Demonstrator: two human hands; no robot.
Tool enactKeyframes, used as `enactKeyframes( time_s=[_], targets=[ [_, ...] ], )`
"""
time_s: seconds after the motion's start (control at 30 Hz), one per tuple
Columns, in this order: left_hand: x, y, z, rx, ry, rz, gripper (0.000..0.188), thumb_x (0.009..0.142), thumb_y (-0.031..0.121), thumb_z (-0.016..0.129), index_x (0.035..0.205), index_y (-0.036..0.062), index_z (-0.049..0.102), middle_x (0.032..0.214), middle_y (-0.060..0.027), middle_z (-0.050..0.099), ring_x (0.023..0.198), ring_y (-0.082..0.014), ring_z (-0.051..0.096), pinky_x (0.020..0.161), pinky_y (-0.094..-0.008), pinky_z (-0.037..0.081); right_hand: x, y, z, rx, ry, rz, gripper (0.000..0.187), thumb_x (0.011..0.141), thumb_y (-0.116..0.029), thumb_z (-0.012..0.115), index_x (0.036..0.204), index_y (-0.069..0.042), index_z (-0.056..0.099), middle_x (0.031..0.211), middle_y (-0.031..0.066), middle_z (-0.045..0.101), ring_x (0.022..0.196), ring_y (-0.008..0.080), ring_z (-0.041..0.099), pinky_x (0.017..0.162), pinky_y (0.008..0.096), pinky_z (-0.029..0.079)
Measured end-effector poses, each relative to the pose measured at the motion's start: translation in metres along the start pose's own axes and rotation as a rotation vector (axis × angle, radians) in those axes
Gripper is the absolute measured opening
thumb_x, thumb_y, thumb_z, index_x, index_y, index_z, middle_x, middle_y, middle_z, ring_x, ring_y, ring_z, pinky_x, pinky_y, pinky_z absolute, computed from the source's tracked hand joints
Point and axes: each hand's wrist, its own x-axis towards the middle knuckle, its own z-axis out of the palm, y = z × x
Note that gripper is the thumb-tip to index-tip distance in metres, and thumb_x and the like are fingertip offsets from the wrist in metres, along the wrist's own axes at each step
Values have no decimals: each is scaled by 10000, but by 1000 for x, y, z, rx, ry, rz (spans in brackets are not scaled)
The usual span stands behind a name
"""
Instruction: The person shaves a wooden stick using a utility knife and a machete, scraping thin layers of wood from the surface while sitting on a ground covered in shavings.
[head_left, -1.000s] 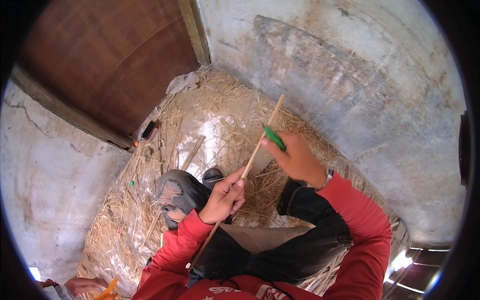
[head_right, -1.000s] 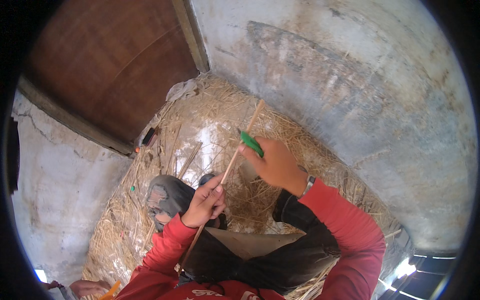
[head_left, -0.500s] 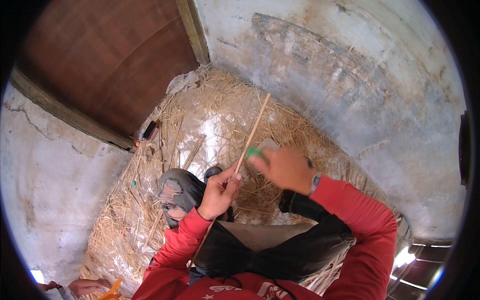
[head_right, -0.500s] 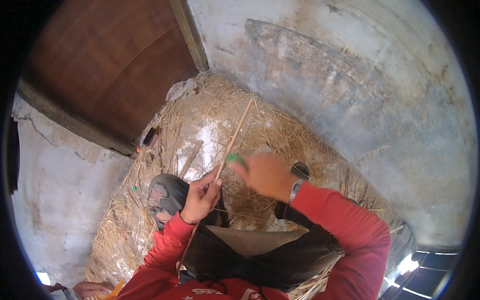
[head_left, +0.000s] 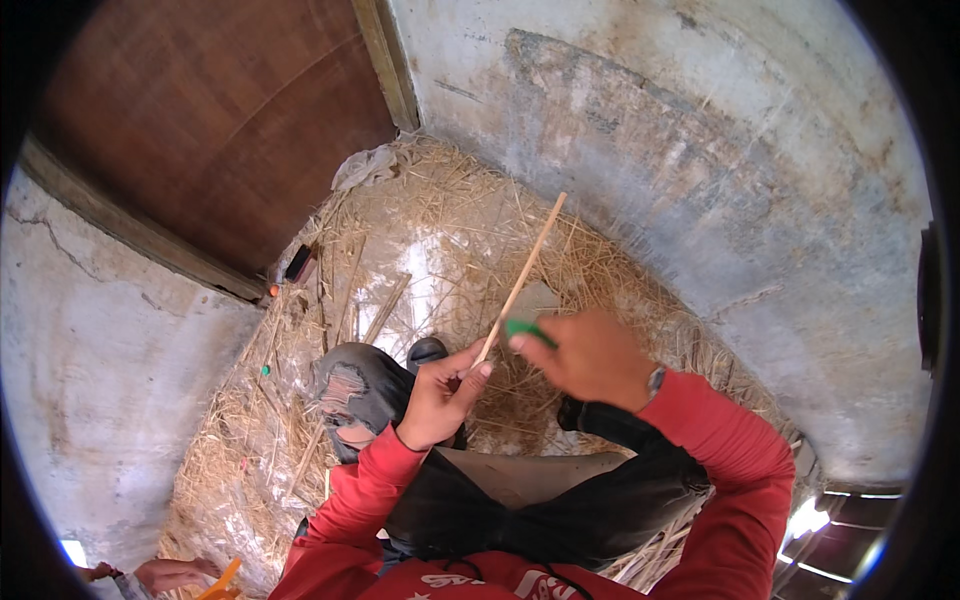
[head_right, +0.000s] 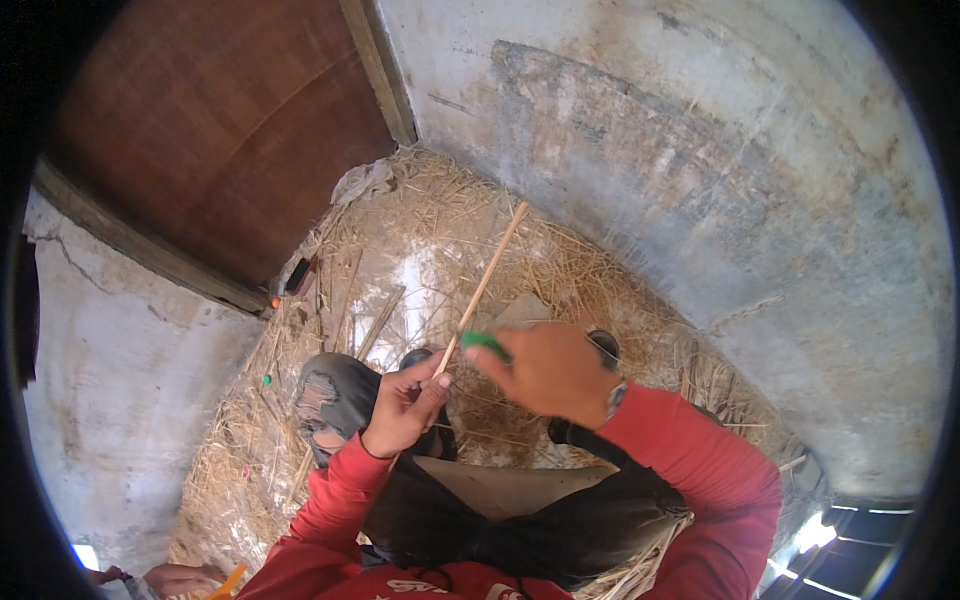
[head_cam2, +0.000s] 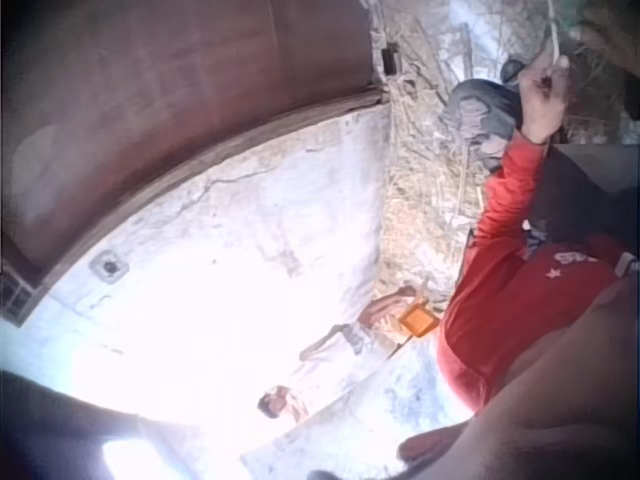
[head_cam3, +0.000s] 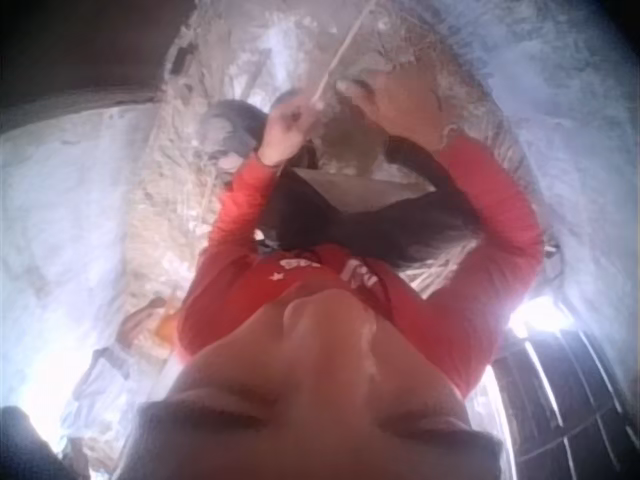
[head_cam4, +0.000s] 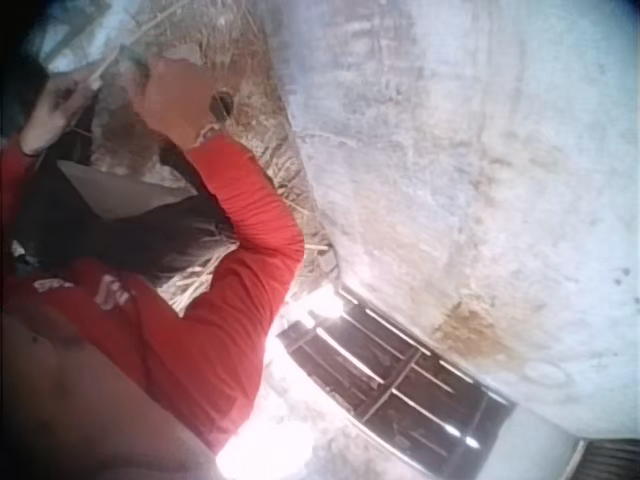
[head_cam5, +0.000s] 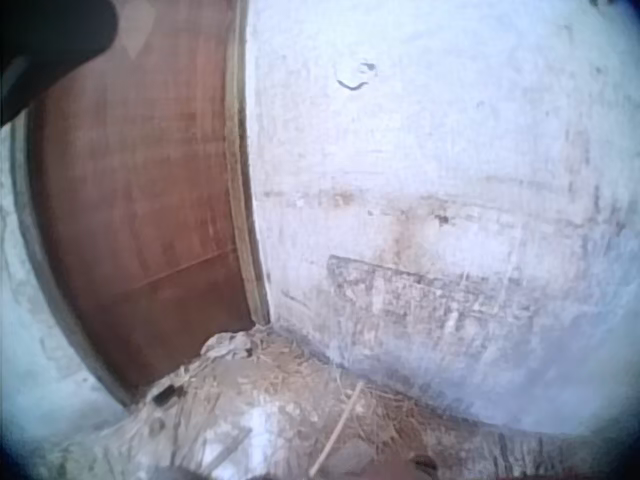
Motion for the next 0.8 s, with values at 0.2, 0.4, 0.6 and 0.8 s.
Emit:
enactKeyframes(
  time_s=[0.2, 0.4, 0.6, 0.8],
  targets=[
    [3, -14, -3, 163, 106, 19, 418, 1030, 125, 645, 1425, 5, 586, 766, 59, 540, 674, -9, 420, 579, -205, 373, 15, 12, 28, -88, -43, -24, 578, 1038, -529, 480, 828, -31, 684, 641, 218, 632, 607, 446, 641, 581, 538, 505],
    [-19, -18, -6, 408, 11, 105, 401, 1001, 140, 693, 1360, -28, 628, 893, 5, 673, 801, -35, 545, 696, -215, 475, 41, 141, -40, -257, 475, 352, 664, 1051, -550, 461, 809, 34, 667, 610, 257, 567, 551, 440, 572, 569, 528, 461],
    [-7, -19, -8, 196, 74, 49, 378, 999, 123, 696, 1344, -22, 646, 851, 29, 653, 753, -21, 540, 664, -208, 474, 21, 76, -40, 14, 357, 239, 588, 1050, -497, 517, 817, 22, 668, 581, 243, 517, 540, 416, 535, 558, 490, 430],
    [-1, -8, -3, 165, 76, 52, 366, 1018, 107, 662, 1370, 10, 638, 797, 55, 611, 647, -18, 508, 581, -205, 442, 0, -7, 21, -45, -93, -39, 522, 1039, -508, 497, 923, -56, 734, 610, 188, 611, 531, 393, 609, 553, 510, 495]
  ],
)
